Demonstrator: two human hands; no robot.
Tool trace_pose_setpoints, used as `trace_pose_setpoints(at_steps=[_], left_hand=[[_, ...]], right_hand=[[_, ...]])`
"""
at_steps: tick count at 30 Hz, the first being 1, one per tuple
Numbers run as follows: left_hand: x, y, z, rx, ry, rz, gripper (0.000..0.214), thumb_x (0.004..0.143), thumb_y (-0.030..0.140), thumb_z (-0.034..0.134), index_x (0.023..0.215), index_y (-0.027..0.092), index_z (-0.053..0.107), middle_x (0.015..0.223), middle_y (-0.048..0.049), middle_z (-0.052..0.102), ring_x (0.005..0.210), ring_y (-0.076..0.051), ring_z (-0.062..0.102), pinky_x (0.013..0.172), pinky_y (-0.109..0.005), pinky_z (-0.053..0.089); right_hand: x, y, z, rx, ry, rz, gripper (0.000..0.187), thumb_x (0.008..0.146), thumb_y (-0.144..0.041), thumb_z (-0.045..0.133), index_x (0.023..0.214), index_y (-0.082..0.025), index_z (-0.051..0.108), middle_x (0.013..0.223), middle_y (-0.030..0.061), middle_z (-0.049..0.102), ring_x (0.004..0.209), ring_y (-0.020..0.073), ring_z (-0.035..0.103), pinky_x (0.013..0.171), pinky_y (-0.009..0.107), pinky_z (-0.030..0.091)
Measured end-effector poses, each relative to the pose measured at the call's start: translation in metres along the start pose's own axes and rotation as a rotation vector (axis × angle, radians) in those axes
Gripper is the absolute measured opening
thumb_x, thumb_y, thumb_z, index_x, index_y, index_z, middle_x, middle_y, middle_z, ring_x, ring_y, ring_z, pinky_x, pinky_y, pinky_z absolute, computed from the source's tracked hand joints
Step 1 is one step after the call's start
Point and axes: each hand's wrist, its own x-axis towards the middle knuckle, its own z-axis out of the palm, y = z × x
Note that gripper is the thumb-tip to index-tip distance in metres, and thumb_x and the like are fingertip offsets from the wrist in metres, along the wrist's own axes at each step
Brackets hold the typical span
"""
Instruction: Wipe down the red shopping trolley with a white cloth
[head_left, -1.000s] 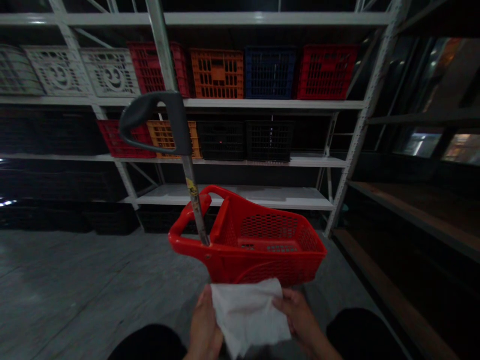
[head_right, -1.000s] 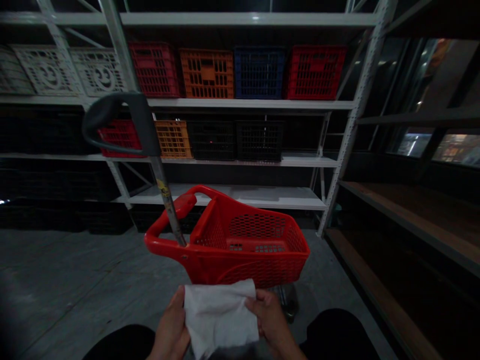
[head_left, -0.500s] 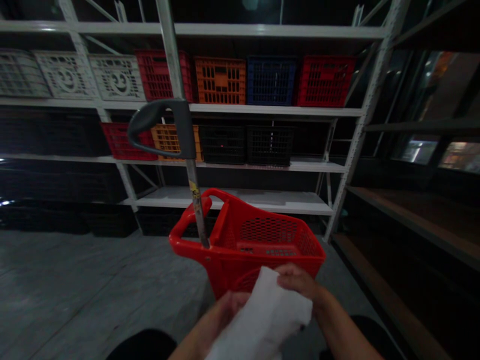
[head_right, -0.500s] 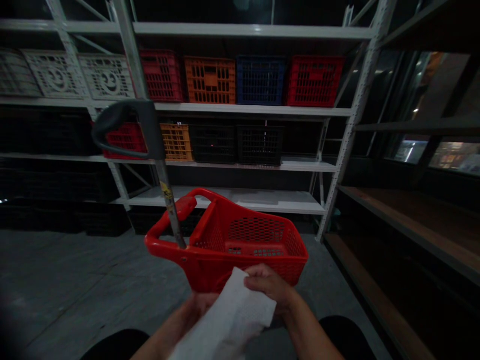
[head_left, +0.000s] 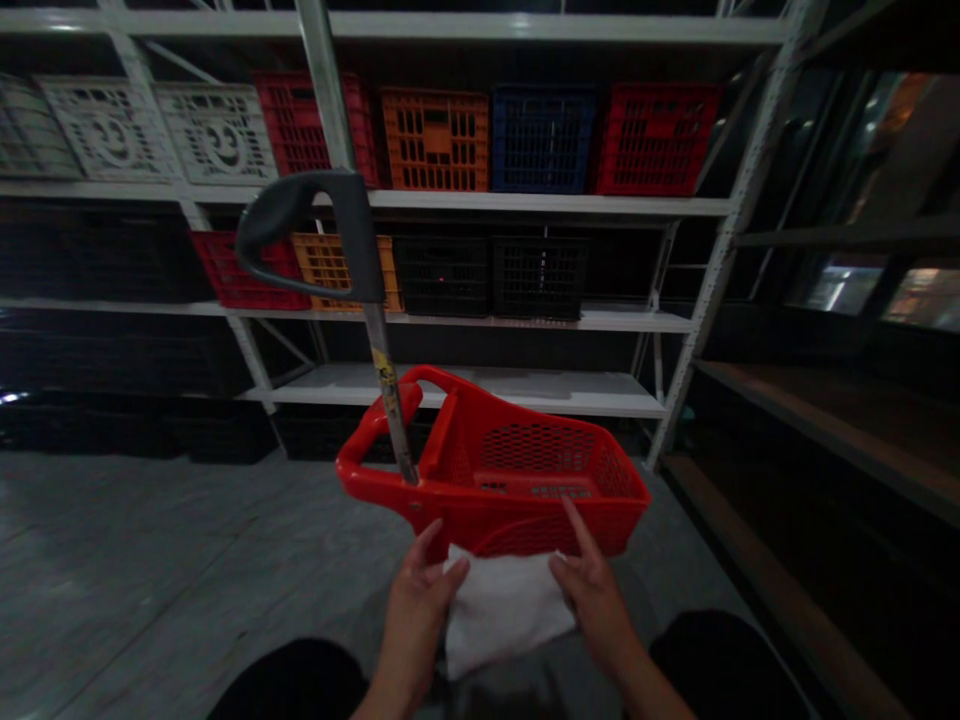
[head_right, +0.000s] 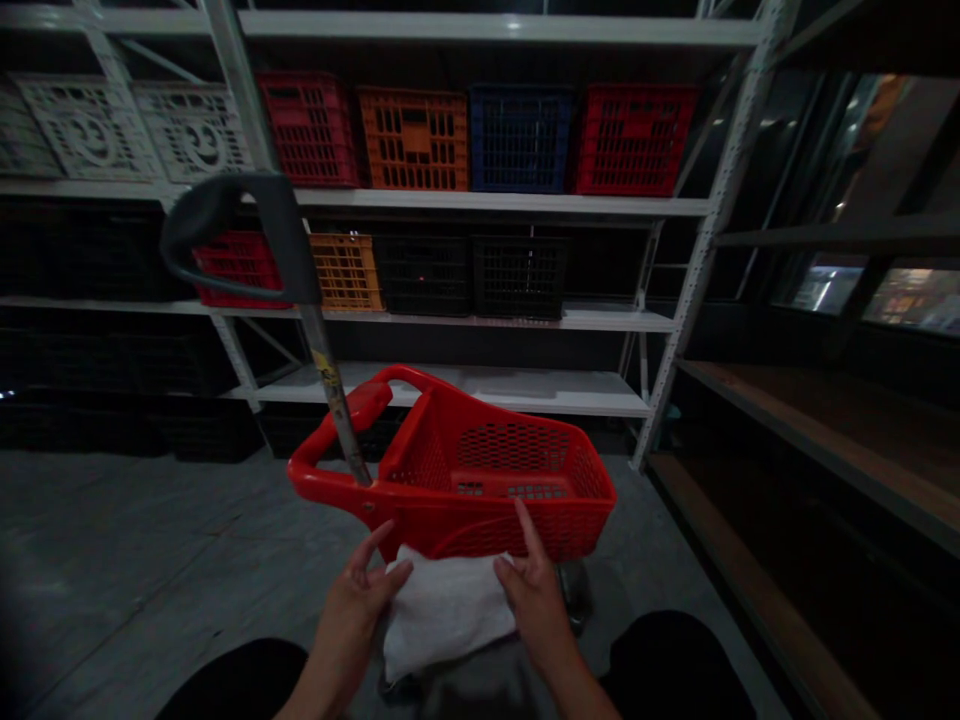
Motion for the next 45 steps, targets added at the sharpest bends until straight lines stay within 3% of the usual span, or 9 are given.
trace_pose_setpoints(at_steps=[4,8,13,18,22,25,33,38,45], left_hand=[[0.002,0.010,-0.004,0.192,-0.020,0.088,0.065,0.060,0.037,0.065,0.119,0.018,0.046,0.065,-0.0006,0.066,0.058,-0.016,0.060,0.053,-0.024,0.046],[0.009,0.013,-0.008,0.383,-0.133,0.092,0.038,0.049,0.027,0.069,0.085,0.016,0.065,0.087,-0.0051,0.067,0.078,-0.019,0.060,0.069,-0.027,0.047],[0.014,0.008,-0.015,0.714,-0.090,0.198,0.019,0.057,0.027,0.062,0.073,0.017,0.067,0.066,-0.0017,0.062,0.067,-0.016,0.056,0.065,-0.027,0.044],[0.002,0.030,-0.022,0.997,-0.319,0.295,0.007,0.054,0.023,0.065,0.060,0.019,0.066,0.094,-0.0045,0.059,0.088,-0.018,0.054,0.080,-0.028,0.040],[-0.006,0.049,-0.008,0.847,-0.581,0.208,0.055,0.048,0.026,0.072,0.101,0.024,0.060,0.102,-0.0020,0.060,0.092,-0.018,0.053,0.080,-0.026,0.039],[-0.003,0.043,0.007,0.681,-0.679,0.080,0.033,0.056,0.033,0.068,0.081,0.013,0.064,0.071,0.0000,0.063,0.064,-0.013,0.053,0.057,-0.020,0.039],[0.003,0.018,0.002,0.280,-0.415,-0.075,0.034,0.058,0.040,0.067,0.074,0.010,0.061,0.068,-0.0034,0.064,0.058,-0.014,0.055,0.053,-0.023,0.040],[0.006,0.016,-0.002,0.427,-0.261,0.059,0.026,0.058,0.035,0.066,0.070,0.012,0.061,0.065,-0.0008,0.063,0.060,-0.014,0.054,0.057,-0.023,0.041],[0.006,0.014,-0.001,0.691,-0.208,0.191,0.014,0.060,0.028,0.060,0.057,0.016,0.053,0.053,0.0043,0.052,0.054,-0.011,0.047,0.052,-0.020,0.036]], right_hand=[[0.007,-0.007,-0.011,-0.296,-0.020,-0.064,0.042,0.062,-0.038,0.069,0.098,-0.016,0.065,0.082,0.0051,0.067,0.071,0.0174,0.059,0.065,0.028,0.045],[0.010,-0.010,-0.013,-0.451,-0.035,-0.113,0.039,0.060,-0.030,0.070,0.097,-0.018,0.066,0.099,0.0071,0.065,0.091,0.0232,0.058,0.079,0.034,0.043],[0.011,-0.022,-0.014,-0.743,0.008,-0.276,0.015,0.067,-0.026,0.063,0.079,-0.018,0.068,0.084,0.0061,0.063,0.081,0.0202,0.057,0.073,0.029,0.042],[0.009,-0.046,-0.005,-0.756,-0.153,-0.370,0.007,0.068,-0.023,0.062,0.067,-0.017,0.063,0.093,0.0047,0.057,0.084,0.0162,0.053,0.069,0.024,0.040],[0.012,-0.060,0.018,-0.704,-0.416,-0.192,0.010,0.072,-0.026,0.059,0.072,-0.016,0.061,0.063,-0.0028,0.055,0.058,0.0094,0.048,0.052,0.019,0.034],[0.023,-0.061,0.031,-0.647,-0.472,-0.143,0.012,0.067,-0.027,0.065,0.068,-0.015,0.061,0.056,-0.0047,0.051,0.050,0.0068,0.042,0.046,0.017,0.029],[0.031,-0.035,0.011,0.008,0.006,-0.115,0.026,0.077,-0.043,0.053,0.081,-0.018,0.057,0.054,-0.0056,0.049,0.042,0.0052,0.039,0.046,0.018,0.033],[0.005,-0.010,0.016,-0.329,0.027,-0.202,0.023,0.071,-0.038,0.060,0.071,-0.015,0.060,0.067,0.0001,0.056,0.063,0.0111,0.049,0.058,0.021,0.038],[0.004,-0.005,0.029,-0.284,-0.085,-0.104,0.025,0.062,-0.031,0.067,0.079,-0.015,0.059,0.067,-0.0015,0.057,0.057,0.0096,0.047,0.053,0.020,0.036]])
